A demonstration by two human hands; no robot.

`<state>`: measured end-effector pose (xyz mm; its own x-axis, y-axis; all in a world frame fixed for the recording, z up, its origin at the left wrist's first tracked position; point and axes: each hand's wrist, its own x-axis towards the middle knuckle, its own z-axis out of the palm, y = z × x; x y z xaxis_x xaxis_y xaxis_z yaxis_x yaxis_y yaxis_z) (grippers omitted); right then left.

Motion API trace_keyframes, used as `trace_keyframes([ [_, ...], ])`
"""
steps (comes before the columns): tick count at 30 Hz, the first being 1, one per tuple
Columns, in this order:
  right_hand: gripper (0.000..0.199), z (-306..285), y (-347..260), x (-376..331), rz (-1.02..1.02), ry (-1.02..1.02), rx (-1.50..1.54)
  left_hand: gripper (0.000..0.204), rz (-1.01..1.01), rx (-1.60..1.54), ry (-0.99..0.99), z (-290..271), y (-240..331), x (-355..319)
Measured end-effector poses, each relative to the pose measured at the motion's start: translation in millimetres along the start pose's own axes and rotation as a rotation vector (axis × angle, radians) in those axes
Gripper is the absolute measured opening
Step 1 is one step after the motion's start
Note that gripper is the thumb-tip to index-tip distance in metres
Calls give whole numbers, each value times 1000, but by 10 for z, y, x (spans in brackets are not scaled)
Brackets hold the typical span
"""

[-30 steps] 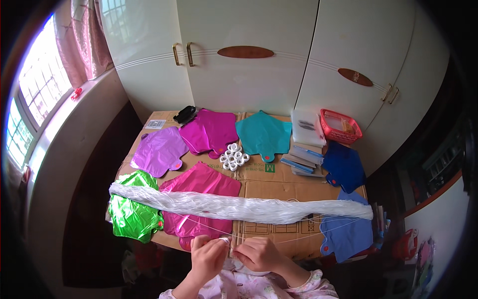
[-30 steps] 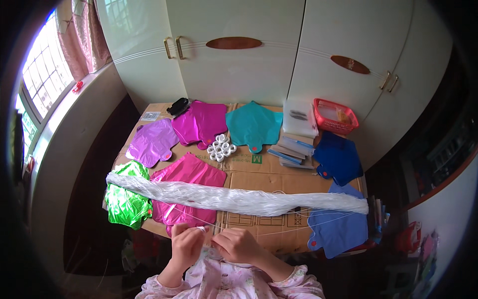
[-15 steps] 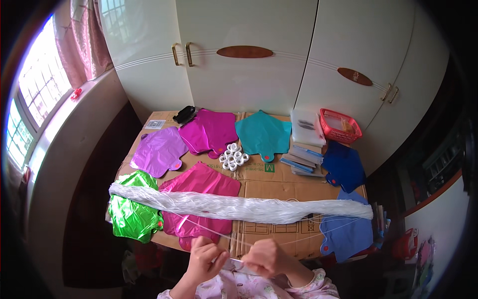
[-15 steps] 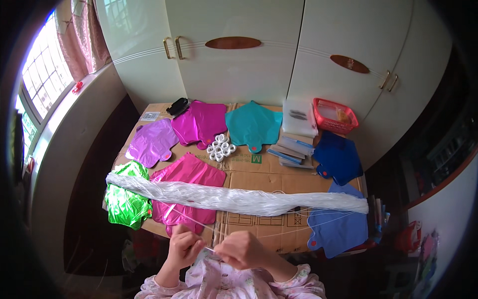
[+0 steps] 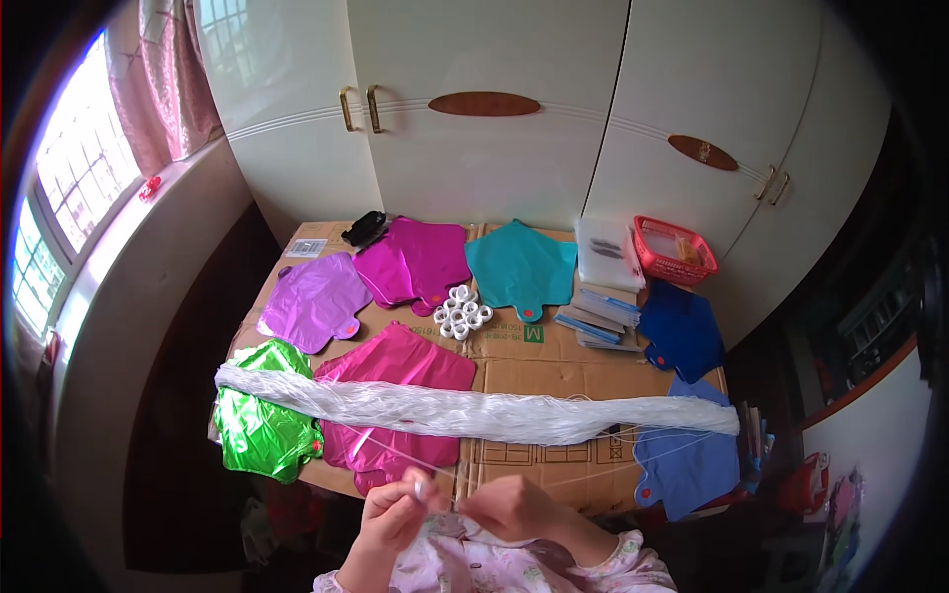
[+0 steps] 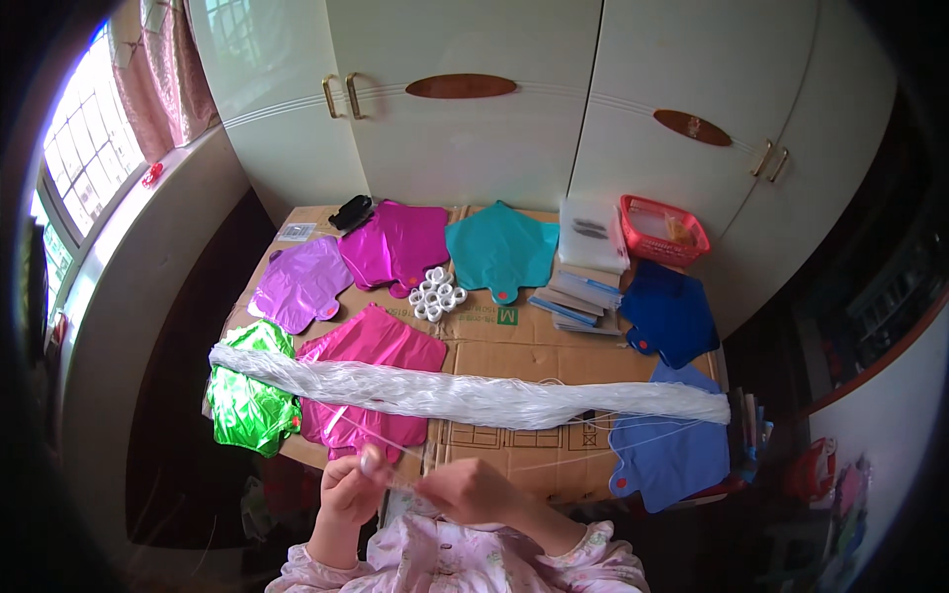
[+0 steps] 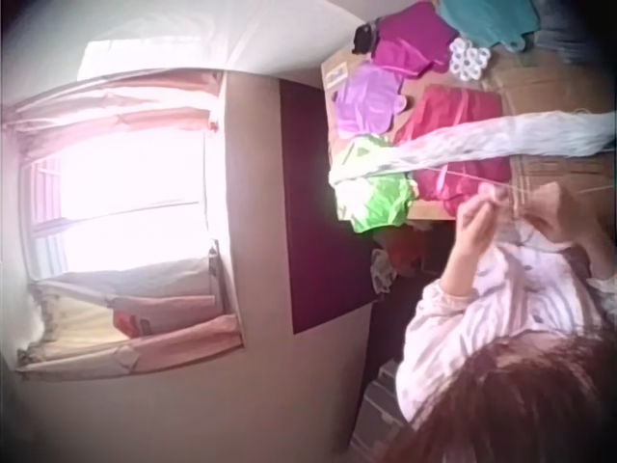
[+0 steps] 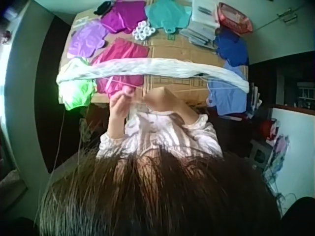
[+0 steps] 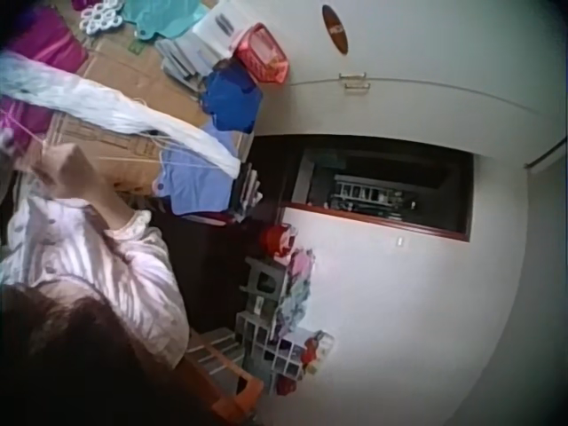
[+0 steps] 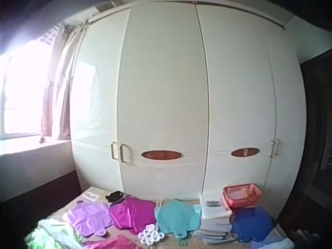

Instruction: Attaching plastic sticks and circular connectors to colored plastic film for balloon assembly.

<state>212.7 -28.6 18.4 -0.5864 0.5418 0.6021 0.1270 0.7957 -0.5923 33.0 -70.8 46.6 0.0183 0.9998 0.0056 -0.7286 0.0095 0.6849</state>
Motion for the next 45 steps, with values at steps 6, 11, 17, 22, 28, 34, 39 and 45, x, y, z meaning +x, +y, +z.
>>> trace_keyframes([
  [6, 7, -274, -35, 57, 34, -16, -8, 20, -114, 720, -439, -243, 70, 32],
  [11, 6, -92, -99, -24, 35, -24, -14, 14, 54, 493, -440, -158, 1, 67],
  [17, 5, -116, 6, -69, 84, 70, -66, 9, -142, 391, -442, -125, -30, 42],
  [22, 5, -267, -201, -81, 116, 11, -68, 18, 153, 1488, -504, -48, 45, 102],
  [28, 6, -77, -31, -157, 148, 18, -64, 13, -112, 445, -248, -48, -122, 40],
  [34, 5, -228, -69, -107, 191, 91, -56, 19, -332, 547, -659, -273, -89, 60],
  [39, 9, -109, -162, -224, 165, -31, -14, 16, 117, 767, -189, -241, -208, 91],
  [45, 11, -154, -46, -179, 187, 23, -25, 14, -122, 270, -490, -276, -209, 42],
])
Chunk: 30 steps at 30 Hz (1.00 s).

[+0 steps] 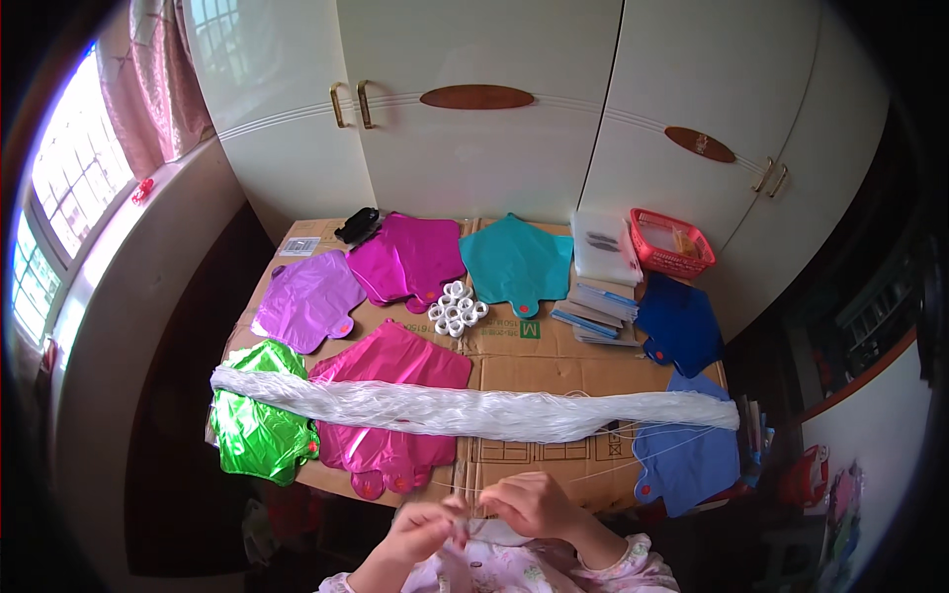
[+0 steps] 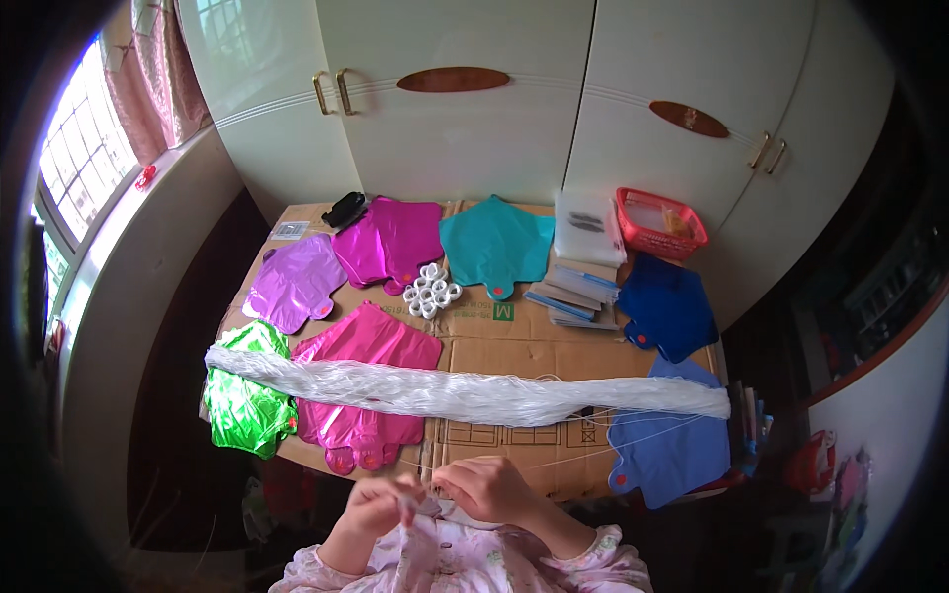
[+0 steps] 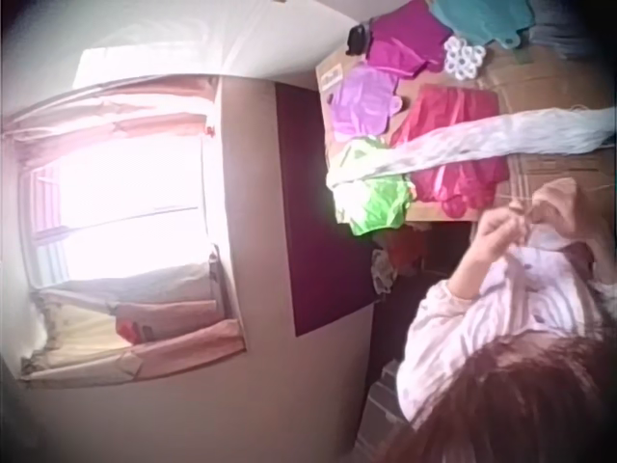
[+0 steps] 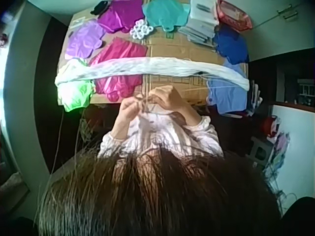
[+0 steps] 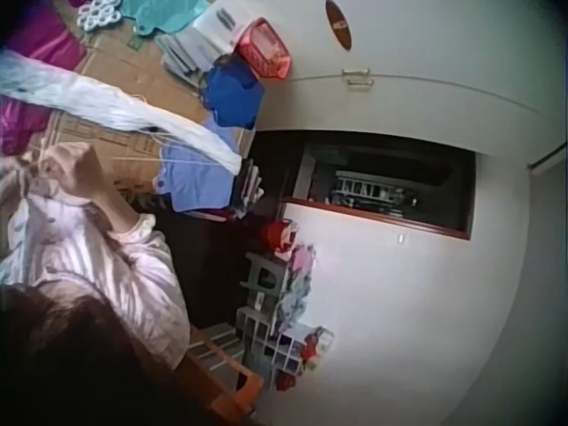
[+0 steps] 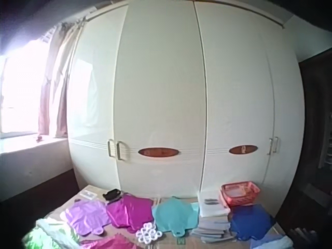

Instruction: Attaching plastic sticks and circular connectors to colored plastic film for balloon assembly.

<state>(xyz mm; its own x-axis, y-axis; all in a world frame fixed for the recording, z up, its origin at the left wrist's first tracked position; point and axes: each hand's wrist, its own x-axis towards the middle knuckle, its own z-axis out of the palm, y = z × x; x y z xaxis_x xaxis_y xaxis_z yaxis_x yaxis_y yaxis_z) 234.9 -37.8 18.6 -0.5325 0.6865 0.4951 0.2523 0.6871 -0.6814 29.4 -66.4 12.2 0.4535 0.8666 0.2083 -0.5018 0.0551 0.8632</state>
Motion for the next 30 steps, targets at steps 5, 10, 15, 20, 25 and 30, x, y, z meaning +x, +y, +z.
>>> trace_keyframes([
  [5, 9, -60, -191, 47, -20, -8, 6, 18, 71, 846, 155, 9, 49, 55],
  [10, 7, 144, 39, 4, 1, 69, 0, 21, 31, -385, -42, 19, -29, 6],
  [15, 7, 84, -193, 34, -53, 48, 82, 16, -22, 637, 202, 22, 20, 87],
  [20, 7, 21, -53, 69, 61, 36, 41, 7, -111, -67, 74, 28, -25, -3],
  [25, 9, -9, -185, 35, 45, 12, 1, 14, 50, 1092, 78, 14, 81, 140],
  [30, 5, 116, -66, 67, 71, 23, 35, 14, -66, -57, 283, 120, -55, 46],
])
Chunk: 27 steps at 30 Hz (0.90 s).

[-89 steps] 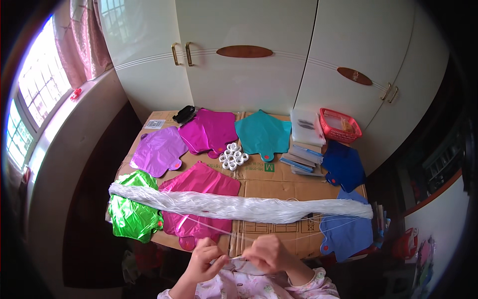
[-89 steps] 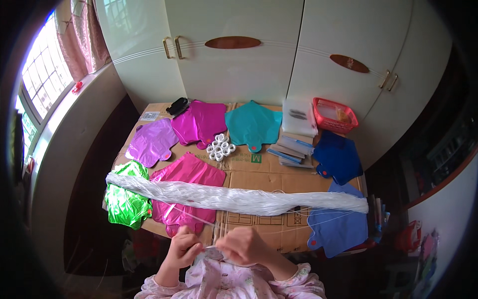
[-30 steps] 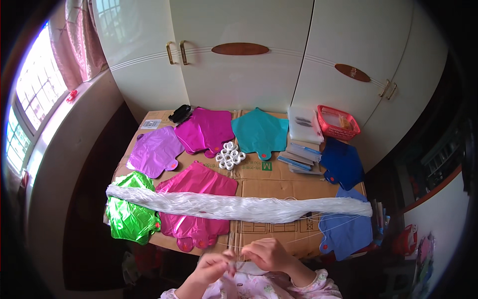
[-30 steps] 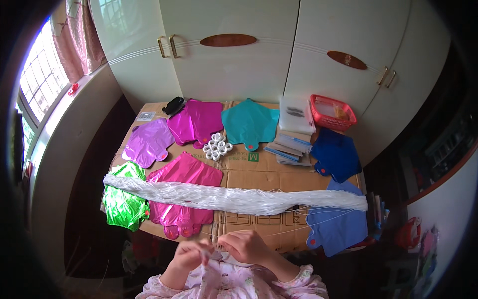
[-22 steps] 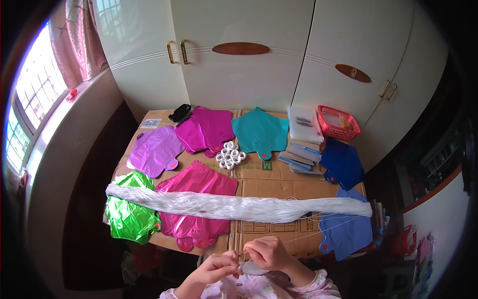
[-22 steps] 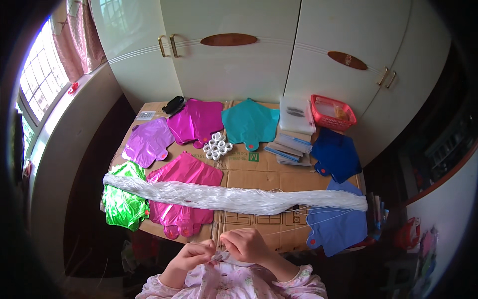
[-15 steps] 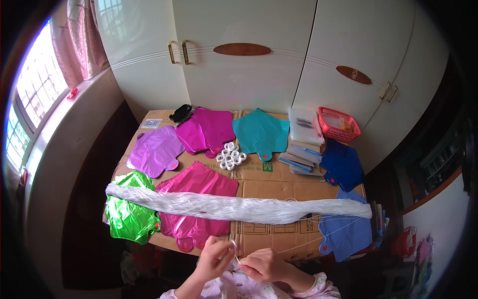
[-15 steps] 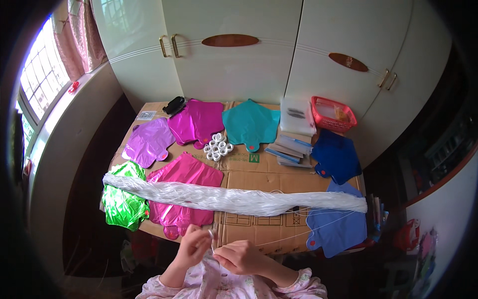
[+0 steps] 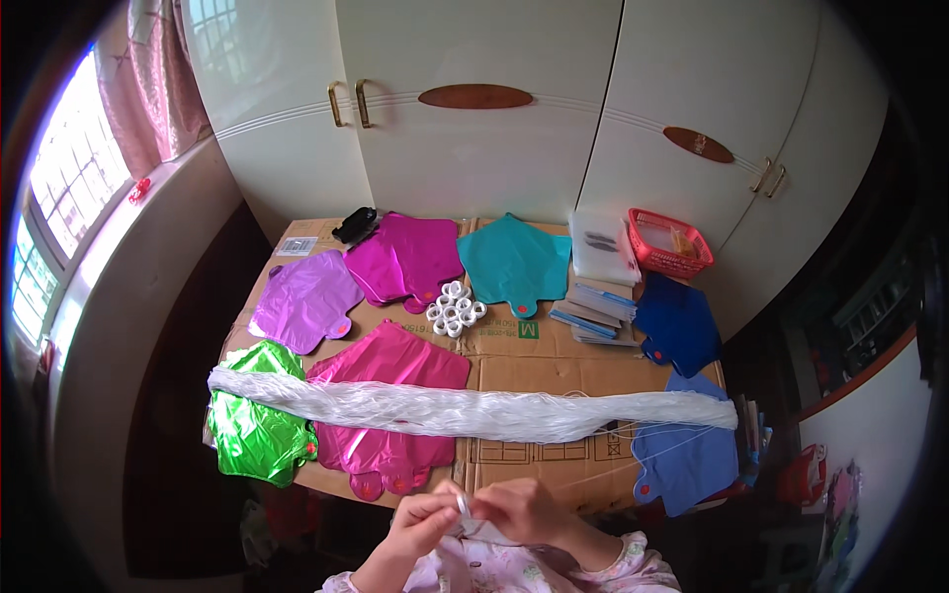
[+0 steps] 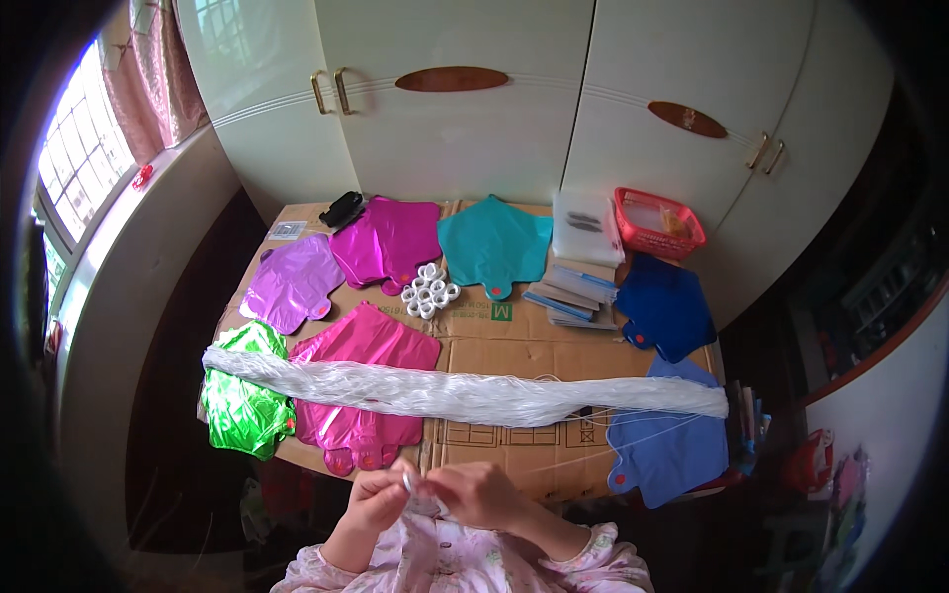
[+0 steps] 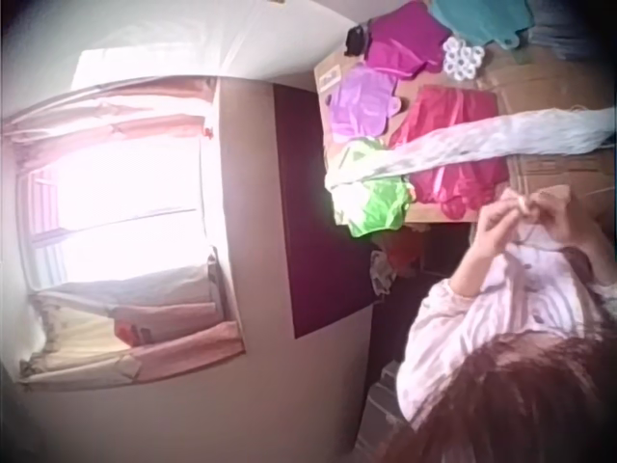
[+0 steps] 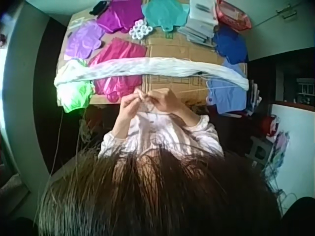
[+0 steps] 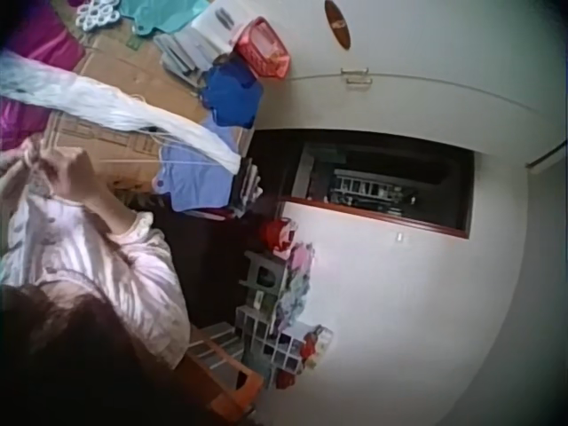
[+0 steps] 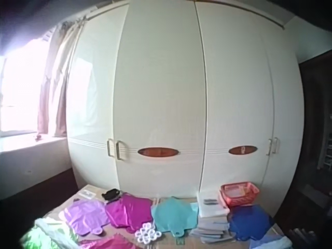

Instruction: Attaching plastic sticks and circular connectors to colored plastic film for balloon assembly.

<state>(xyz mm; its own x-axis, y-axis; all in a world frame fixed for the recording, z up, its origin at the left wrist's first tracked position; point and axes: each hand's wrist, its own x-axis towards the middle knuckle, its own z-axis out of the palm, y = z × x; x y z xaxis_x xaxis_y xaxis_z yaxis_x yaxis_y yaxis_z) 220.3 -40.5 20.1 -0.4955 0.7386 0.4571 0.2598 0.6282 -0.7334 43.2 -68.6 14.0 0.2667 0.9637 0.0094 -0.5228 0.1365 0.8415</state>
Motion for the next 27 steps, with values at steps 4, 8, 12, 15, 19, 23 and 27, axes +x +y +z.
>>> trace_keyframes([
  [4, 7, -138, -167, -26, -74, 32, 1, 16, 342, 1250, -166, -64, 186, 138],
  [8, 7, -88, 3, 19, -18, 70, -121, 21, 77, 165, -249, -102, 32, 20],
  [12, 4, -60, -138, -68, -125, 49, 7, 14, 383, 1166, -137, 1, 176, 159],
  [15, 6, -178, -85, 34, 38, 139, -7, 15, 180, 518, -429, -14, 171, 92],
  [19, 3, -23, -108, -60, -74, -55, -61, 16, 251, 705, -17, -28, 109, 120],
  [23, 6, -217, -148, 21, 103, 103, -2, 18, 227, 601, -286, -110, 116, 84],
  [27, 3, -39, -149, -43, -66, -24, -35, 18, 261, 655, -123, -45, 112, 91],
])
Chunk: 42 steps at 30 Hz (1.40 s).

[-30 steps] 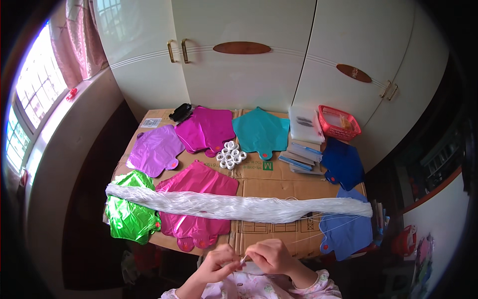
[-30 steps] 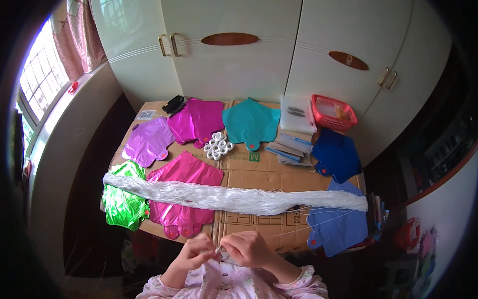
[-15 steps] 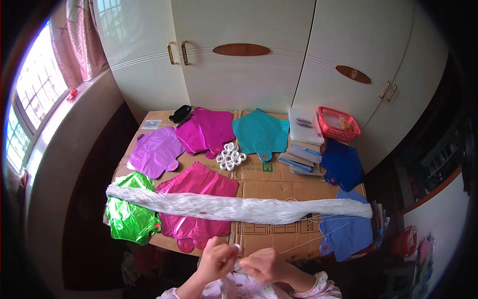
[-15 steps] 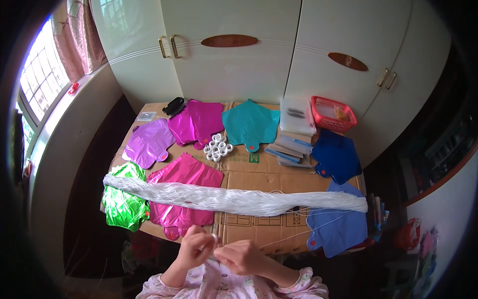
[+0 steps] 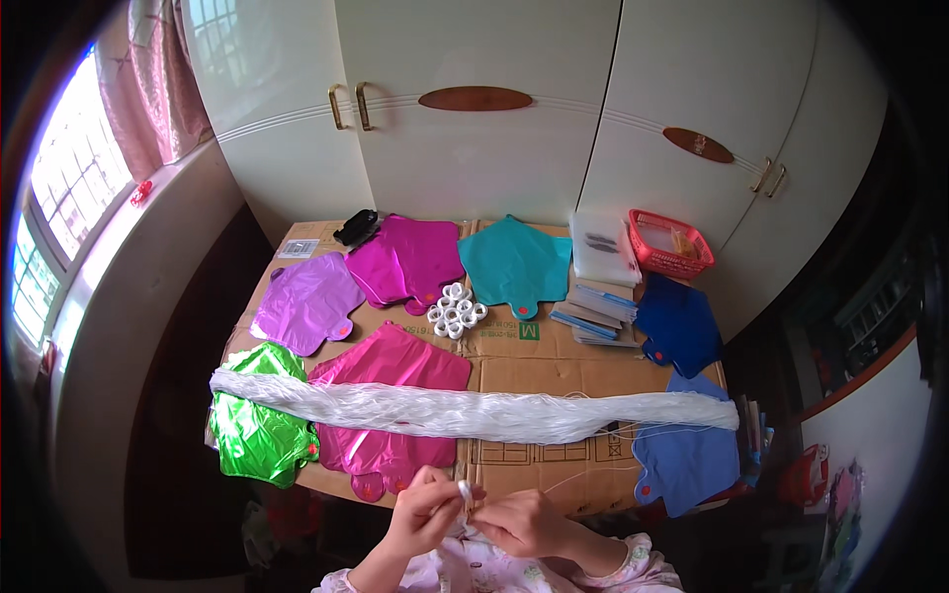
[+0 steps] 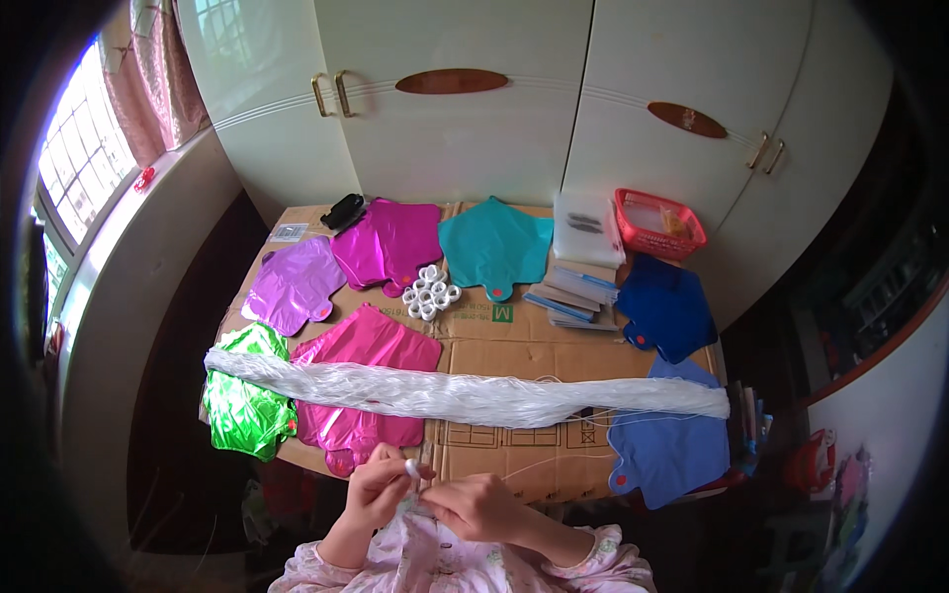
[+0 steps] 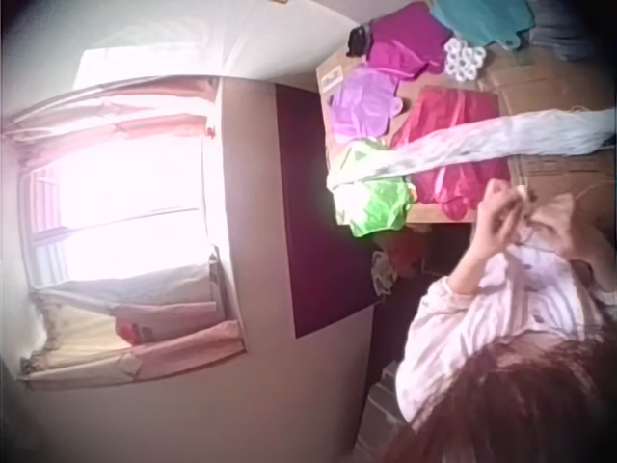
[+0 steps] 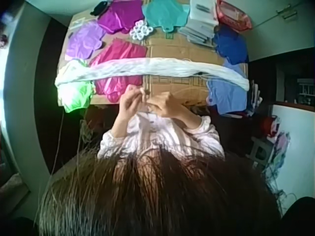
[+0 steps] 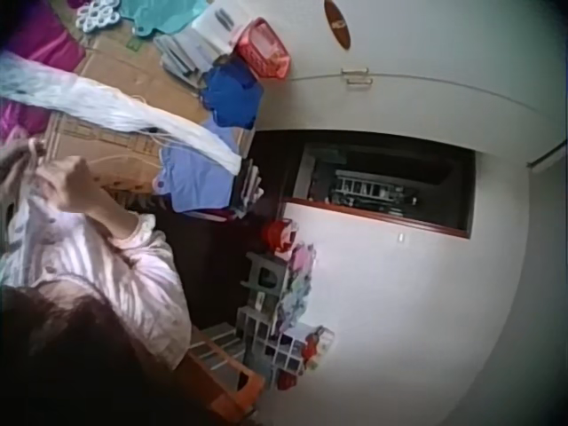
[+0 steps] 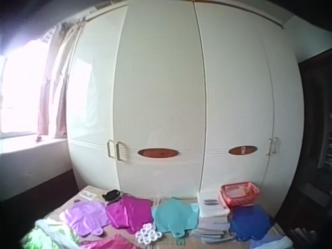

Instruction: Attaching plastic sticks and circular connectors to colored plastic film for balloon assembly.

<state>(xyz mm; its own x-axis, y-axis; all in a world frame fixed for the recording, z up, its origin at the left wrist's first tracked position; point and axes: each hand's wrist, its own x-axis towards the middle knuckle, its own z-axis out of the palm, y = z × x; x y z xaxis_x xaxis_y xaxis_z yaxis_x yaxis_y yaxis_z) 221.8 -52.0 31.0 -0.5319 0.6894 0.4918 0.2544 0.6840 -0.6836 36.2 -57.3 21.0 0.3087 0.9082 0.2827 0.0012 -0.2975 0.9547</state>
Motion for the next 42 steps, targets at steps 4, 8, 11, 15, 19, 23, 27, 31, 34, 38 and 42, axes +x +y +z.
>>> trace_keyframes([
  [4, 7, -204, 7, 112, 182, 152, 9, 15, 14, 9, -118, 0, 93, 47],
  [8, 5, 11, 26, 9, -3, 22, -41, 14, -10, 42, 69, 41, 58, 58],
  [11, 7, -200, -33, 114, 92, 136, 28, 20, 145, 240, -138, -47, 15, 54],
  [15, 11, 2, 44, 82, 69, 170, -13, 20, -56, -380, 39, 41, 50, 54],
  [19, 10, -111, -36, 115, 22, 202, -156, 19, -24, 205, -48, -26, 85, 138],
  [23, 9, -104, 95, 189, 166, 282, 108, 19, -231, -432, -74, 32, 39, 76],
  [27, 12, 38, 161, 150, 198, 305, 80, 22, -204, -808, 19, 66, -208, 62],
  [31, 11, 98, 202, 136, 137, 337, -181, 27, -145, -589, 139, 125, -192, 111],
  [34, 10, 112, 201, 119, 97, 343, -336, 33, -53, -284, 96, 106, -191, 154],
  [38, 10, 59, 123, 140, 51, 360, -463, 32, -2, -84, 64, 97, -178, 197],
  [42, 15, -25, 119, 184, -12, 334, -436, 26, 6, 102, 50, 95, -183, 202],
])
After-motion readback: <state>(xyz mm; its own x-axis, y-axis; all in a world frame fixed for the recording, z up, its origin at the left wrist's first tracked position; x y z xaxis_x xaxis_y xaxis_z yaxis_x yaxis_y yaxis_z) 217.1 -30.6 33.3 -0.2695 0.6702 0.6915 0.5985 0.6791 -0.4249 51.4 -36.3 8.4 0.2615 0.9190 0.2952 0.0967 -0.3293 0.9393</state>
